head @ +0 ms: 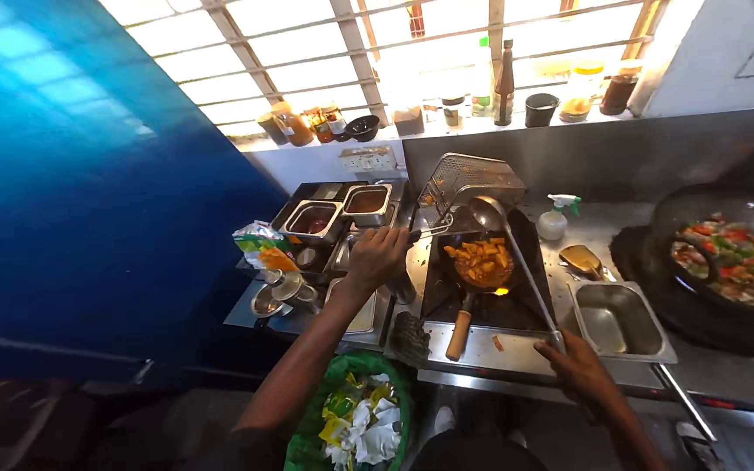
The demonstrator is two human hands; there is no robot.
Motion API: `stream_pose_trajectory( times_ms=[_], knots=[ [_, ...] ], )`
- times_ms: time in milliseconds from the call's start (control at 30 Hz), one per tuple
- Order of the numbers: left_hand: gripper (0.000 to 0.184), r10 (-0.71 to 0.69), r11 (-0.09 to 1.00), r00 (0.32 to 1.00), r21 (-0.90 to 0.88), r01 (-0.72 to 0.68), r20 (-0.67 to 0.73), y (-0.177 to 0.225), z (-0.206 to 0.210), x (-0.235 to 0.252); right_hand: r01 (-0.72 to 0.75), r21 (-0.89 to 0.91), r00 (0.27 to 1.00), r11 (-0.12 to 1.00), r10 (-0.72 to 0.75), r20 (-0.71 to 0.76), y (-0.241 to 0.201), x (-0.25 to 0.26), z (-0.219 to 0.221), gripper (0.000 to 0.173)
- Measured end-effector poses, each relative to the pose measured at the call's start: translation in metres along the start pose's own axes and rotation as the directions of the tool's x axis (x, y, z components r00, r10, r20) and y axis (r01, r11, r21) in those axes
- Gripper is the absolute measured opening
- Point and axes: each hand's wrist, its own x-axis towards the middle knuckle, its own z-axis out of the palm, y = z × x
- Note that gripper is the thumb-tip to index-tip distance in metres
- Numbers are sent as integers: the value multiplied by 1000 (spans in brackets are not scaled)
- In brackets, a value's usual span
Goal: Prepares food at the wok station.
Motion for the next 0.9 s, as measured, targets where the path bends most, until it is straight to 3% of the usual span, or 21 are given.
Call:
stream_pose_trajectory(
  times_ms=[67, 133, 300, 500, 700, 800, 900],
  knots=[
    [33, -62, 996, 998, -64, 62, 5, 0, 1, 4, -12, 189, 998, 982, 0, 66, -18, 0, 16, 34],
    [37, -139, 984, 990, -113, 141, 25, 1, -1, 4, -18, 228, 997, 973, 1, 74, -33, 1, 31, 33],
    [42, -387, 882, 911, -230, 411, 145, 12, -10, -6, 19, -23, 997, 1000, -20, -76, -38, -2, 48, 38],
    [40, -572, 730, 784, -286, 621, 242, 18, -10, -7, -36, -301, 998, 953, 17, -66, -48, -20, 35, 39],
    [36, -560, 699, 767, -317, 641, 313, 8, -5, -7, 50, -410, 989, 911, 10, 144, -65, -20, -26, 37],
    [37, -523, 738, 804, -322, 593, 284, 14, -5, -4, 19, -328, 990, 944, 29, 140, -68, -14, -46, 34],
    [36, -525, 753, 820, -326, 572, 226, 16, -7, 1, -10, -312, 995, 950, 40, 90, -68, -18, -38, 34]
  ],
)
